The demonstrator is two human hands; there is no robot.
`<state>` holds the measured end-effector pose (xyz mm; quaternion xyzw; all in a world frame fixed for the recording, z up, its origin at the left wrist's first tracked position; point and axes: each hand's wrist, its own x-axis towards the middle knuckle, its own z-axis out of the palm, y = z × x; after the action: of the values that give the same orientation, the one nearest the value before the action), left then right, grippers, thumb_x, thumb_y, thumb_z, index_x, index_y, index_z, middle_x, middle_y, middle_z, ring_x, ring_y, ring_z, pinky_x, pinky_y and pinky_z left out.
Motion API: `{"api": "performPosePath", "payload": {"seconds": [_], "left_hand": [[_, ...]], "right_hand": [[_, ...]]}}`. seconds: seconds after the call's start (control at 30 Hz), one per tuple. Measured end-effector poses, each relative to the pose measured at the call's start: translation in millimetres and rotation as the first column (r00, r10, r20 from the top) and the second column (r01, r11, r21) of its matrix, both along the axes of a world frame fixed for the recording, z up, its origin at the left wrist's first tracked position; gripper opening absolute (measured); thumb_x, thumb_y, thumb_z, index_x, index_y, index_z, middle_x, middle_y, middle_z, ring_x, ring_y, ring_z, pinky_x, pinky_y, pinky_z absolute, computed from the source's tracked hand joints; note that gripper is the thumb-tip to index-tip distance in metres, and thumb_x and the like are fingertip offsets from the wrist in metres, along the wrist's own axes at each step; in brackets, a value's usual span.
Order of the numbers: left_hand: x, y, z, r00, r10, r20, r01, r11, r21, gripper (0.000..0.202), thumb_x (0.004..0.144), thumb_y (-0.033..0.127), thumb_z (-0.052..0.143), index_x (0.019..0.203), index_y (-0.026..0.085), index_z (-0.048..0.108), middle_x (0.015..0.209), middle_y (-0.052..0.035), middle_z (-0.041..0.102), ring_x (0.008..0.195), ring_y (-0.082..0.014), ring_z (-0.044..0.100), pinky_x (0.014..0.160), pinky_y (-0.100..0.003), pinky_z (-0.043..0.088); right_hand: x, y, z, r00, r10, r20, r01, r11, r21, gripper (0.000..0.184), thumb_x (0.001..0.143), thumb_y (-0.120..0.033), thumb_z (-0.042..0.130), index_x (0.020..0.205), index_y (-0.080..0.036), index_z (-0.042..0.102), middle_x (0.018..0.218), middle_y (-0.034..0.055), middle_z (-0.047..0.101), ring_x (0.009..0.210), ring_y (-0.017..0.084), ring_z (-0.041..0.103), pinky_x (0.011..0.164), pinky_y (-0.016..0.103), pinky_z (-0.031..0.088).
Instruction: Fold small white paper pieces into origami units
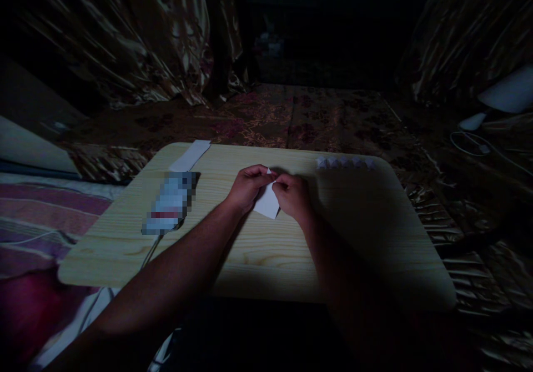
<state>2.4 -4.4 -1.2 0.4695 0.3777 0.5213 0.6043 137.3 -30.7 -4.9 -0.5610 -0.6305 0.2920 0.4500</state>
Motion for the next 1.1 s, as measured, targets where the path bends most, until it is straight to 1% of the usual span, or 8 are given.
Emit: {"api": "performPosePath", "payload": {"seconds": [0.2, 0.3, 0.5, 0.63, 0.8, 0.93, 1.1], "left_hand": [[0.5, 0.5, -0.6, 0.999, 0.037, 0.012, -0.037, 0.999, 0.006, 0.017, 0.061, 0.027, 0.078, 0.072, 0.016, 0.071, 0.065, -0.0013, 0.067, 0.055, -0.0105, 0.056, 0.052, -0.022, 0.041], [-0.1, 1.4, -1.6, 0.999, 0.048, -0.001, -0.048, 0.998, 0.036, 0.016, 0.062, 0.025, 0.076, 0.073, 0.015, 0.072, 0.065, -0.0011, 0.067, 0.056, -0.0103, 0.055, 0.054, -0.022, 0.042], [-1.1, 3.5, -2.8, 0.998, 0.063, -0.012, -0.062, 0.995, 0.08, 0.008, 0.062, 0.018, 0.073, 0.069, 0.015, 0.07, 0.069, -0.0022, 0.068, 0.061, -0.0101, 0.057, 0.059, -0.022, 0.042], [-0.4, 2.4, -1.9, 0.996, 0.083, -0.037, -0.08, 0.994, 0.072, 0.011, 0.06, 0.02, 0.076, 0.068, 0.014, 0.07, 0.064, -0.0015, 0.066, 0.058, -0.0101, 0.055, 0.058, -0.022, 0.041], [0.4, 1.9, -1.8, 0.995, 0.097, -0.019, -0.095, 0.993, 0.075, 0.015, 0.061, 0.022, 0.077, 0.073, 0.015, 0.072, 0.067, -0.0023, 0.068, 0.059, -0.0111, 0.057, 0.058, -0.023, 0.043], [0.1, 2.1, -1.3, 0.994, 0.113, -0.009, -0.111, 0.988, 0.11, 0.012, 0.062, 0.022, 0.077, 0.068, 0.015, 0.07, 0.07, -0.0029, 0.07, 0.062, -0.0112, 0.058, 0.061, -0.024, 0.045], [-0.1, 1.8, 0.1, 0.993, 0.113, -0.042, -0.107, 0.987, 0.12, 0.015, 0.061, 0.024, 0.079, 0.066, 0.015, 0.068, 0.07, -0.0025, 0.07, 0.06, -0.0101, 0.056, 0.06, -0.023, 0.043]], "right_hand": [[-0.1, -0.5, 0.5, 1.0, 0.006, 0.013, -0.006, 1.0, 0.01, 0.015, 0.072, -0.023, 0.053, 0.059, -0.018, 0.058, 0.05, -0.0048, 0.046, 0.05, 0.01, 0.041, 0.048, 0.024, 0.029], [0.0, -0.1, -0.7, 1.0, 0.009, 0.025, -0.009, 1.0, 0.014, 0.015, 0.072, -0.022, 0.053, 0.058, -0.018, 0.058, 0.051, -0.0048, 0.045, 0.051, 0.01, 0.041, 0.049, 0.024, 0.029], [-0.5, 0.2, -1.2, 0.999, 0.031, 0.014, -0.031, 1.0, 0.006, 0.015, 0.072, -0.022, 0.053, 0.059, -0.018, 0.059, 0.051, -0.0048, 0.045, 0.052, 0.01, 0.041, 0.05, 0.024, 0.029], [-0.6, 0.0, -0.4, 1.0, 0.028, 0.008, -0.028, 1.0, -0.006, 0.014, 0.071, -0.023, 0.053, 0.059, -0.018, 0.059, 0.051, -0.0049, 0.044, 0.052, 0.011, 0.041, 0.049, 0.024, 0.028], [-1.3, -1.1, 2.2, 1.0, 0.024, 0.018, -0.024, 1.0, -0.006, 0.015, 0.071, -0.022, 0.052, 0.056, -0.019, 0.055, 0.049, -0.005, 0.043, 0.05, 0.01, 0.04, 0.048, 0.024, 0.028], [-2.0, -1.8, 3.2, 0.999, 0.035, 0.02, -0.034, 0.999, -0.001, 0.015, 0.07, -0.021, 0.052, 0.056, -0.019, 0.055, 0.05, -0.005, 0.042, 0.051, 0.01, 0.04, 0.048, 0.024, 0.027], [-1.9, -2.0, 2.2, 0.999, 0.035, 0.019, -0.035, 0.999, -0.013, 0.016, 0.07, -0.022, 0.053, 0.055, -0.019, 0.053, 0.049, -0.0054, 0.04, 0.05, 0.01, 0.038, 0.048, 0.024, 0.026]]}}
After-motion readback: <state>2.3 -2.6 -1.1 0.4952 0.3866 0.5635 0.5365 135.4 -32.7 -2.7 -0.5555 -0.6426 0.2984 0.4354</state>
